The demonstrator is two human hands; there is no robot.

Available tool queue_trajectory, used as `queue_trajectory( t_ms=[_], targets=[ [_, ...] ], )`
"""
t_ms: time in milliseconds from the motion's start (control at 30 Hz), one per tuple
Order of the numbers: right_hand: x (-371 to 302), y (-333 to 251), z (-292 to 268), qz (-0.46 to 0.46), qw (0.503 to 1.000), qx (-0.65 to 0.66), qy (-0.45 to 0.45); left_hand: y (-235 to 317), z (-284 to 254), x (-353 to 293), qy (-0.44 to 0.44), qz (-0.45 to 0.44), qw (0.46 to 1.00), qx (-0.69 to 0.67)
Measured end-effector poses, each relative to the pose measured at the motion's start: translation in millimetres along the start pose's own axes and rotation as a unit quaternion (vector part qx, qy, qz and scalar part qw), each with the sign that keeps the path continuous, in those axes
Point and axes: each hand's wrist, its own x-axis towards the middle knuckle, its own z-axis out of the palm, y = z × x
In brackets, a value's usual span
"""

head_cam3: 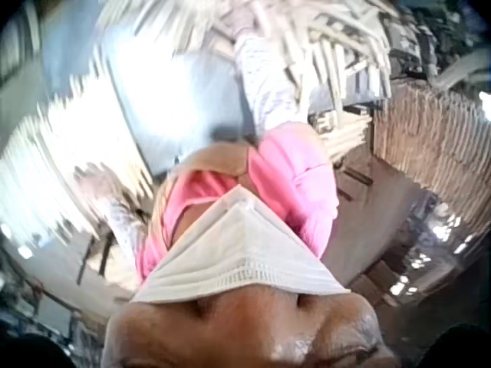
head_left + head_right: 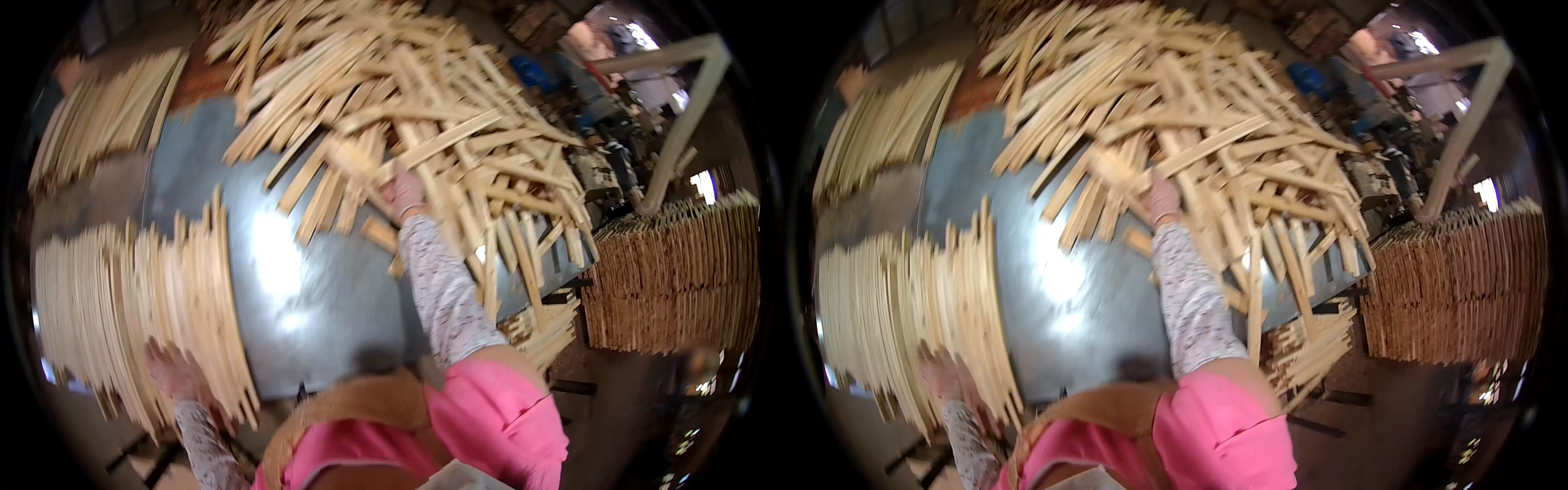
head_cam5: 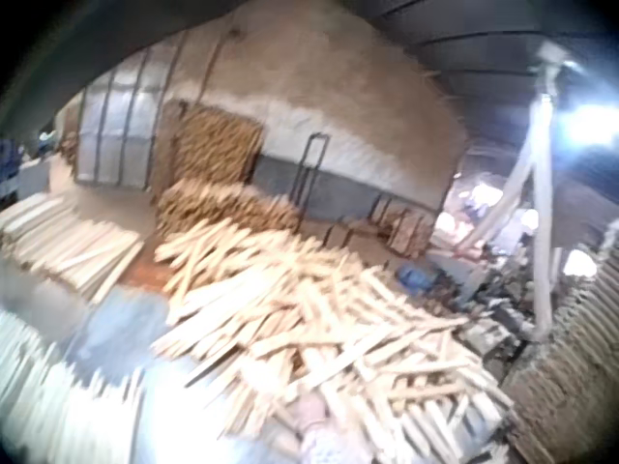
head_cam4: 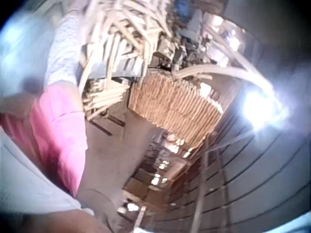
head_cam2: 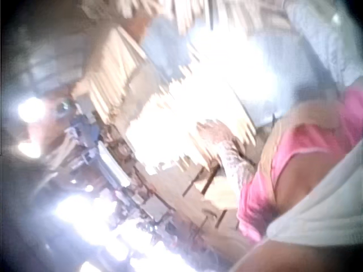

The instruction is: The person sorts a large pile of wooden slats on a metal table, picking them up and arranging them into neat stacks. The person repeatedly gathers loose pieces and aligns them into organized bundles, occasionally adjusting the stacks to ensure they are even.

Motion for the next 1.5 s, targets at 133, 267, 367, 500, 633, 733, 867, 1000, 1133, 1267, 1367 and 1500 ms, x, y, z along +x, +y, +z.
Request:
queue_trajectory(
  t_ms=[133,267,367,500,633,733,867,1000,1133,1267,1367,1500],
  targets=[
    [-6,-28,17,-0.077,0.986,0.129,-0.070,248,15,16,-0.143,0.091,0.960,-0.222],
    [-157,-45,70,-0.252,0.933,0.250,-0.058,422,117,-8,-0.254,0.230,0.879,-0.330],
    [-140,-4,-46,-0.079,0.936,0.343,-0.008,434,105,-27,-0.268,0.172,0.900,-0.297],
    [-78,101,-60,0.017,0.996,0.037,0.077,340,96,-76,-0.152,0.005,0.960,-0.234],
    [-55,125,-6,0.042,0.999,0.023,0.016,206,81,-106,-0.061,-0.037,0.983,0.170],
    [-56,129,-22,0.031,0.995,0.088,0.020,208,53,-110,-0.163,-0.055,0.930,0.326],
    [-105,65,-11,-0.017,0.950,0.305,-0.065,265,68,-108,-0.018,0.060,0.997,-0.047],
    [-174,-26,-26,-0.015,0.796,0.567,-0.214,353,124,-123,-0.178,0.197,0.897,-0.353],
    [-134,22,-53,0.003,0.967,0.238,-0.093,384,59,-131,-0.323,-0.023,0.903,-0.281],
    [-145,106,-21,0.041,0.999,-0.002,0.028,258,56,-131,-0.074,0.006,0.992,0.099],
    [-141,107,-28,0.026,0.997,-0.054,-0.052,168,49,-127,-0.127,-0.025,0.965,0.227],
    [-110,116,-49,0.000,0.993,-0.034,-0.112,175,52,-118,-0.116,0.002,0.976,0.186]
  ],
)
